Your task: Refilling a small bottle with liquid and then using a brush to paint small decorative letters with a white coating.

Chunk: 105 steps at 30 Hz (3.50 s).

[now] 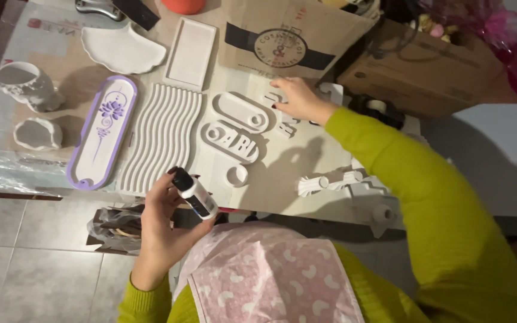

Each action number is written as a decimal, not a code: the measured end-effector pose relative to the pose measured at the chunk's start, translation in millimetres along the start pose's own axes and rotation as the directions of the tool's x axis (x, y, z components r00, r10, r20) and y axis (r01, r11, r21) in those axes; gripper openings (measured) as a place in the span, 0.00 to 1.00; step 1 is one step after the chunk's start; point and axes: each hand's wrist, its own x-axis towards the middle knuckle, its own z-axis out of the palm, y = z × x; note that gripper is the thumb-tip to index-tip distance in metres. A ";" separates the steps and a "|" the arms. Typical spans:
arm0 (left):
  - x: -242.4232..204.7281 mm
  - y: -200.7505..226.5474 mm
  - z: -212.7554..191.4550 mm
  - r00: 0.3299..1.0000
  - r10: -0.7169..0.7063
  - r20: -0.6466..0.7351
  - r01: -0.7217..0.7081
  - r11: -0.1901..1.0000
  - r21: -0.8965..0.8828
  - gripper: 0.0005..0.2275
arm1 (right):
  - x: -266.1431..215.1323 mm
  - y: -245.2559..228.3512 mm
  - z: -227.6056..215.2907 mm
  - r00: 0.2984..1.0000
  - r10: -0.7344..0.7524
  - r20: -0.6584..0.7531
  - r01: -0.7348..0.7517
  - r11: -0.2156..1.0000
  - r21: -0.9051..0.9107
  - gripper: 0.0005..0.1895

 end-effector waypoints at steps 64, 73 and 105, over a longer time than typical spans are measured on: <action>1.2 -11.4 -6.8 0.997 -0.068 -0.040 0.068 0.998 0.010 0.43 | -19.4 -45.5 -62.4 0.950 0.183 0.254 -0.043 0.879 -0.475 0.11; 5.9 -9.0 -9.3 0.998 -0.055 -0.020 0.056 0.997 0.052 0.43 | -26.3 -17.9 -41.3 0.980 0.015 0.197 0.079 0.885 -0.459 0.41; -199.0 84.9 -73.6 0.827 0.044 -0.560 0.111 0.964 0.240 0.42 | -9.1 -291.4 -148.7 0.849 -0.358 0.388 0.522 0.682 -0.512 0.18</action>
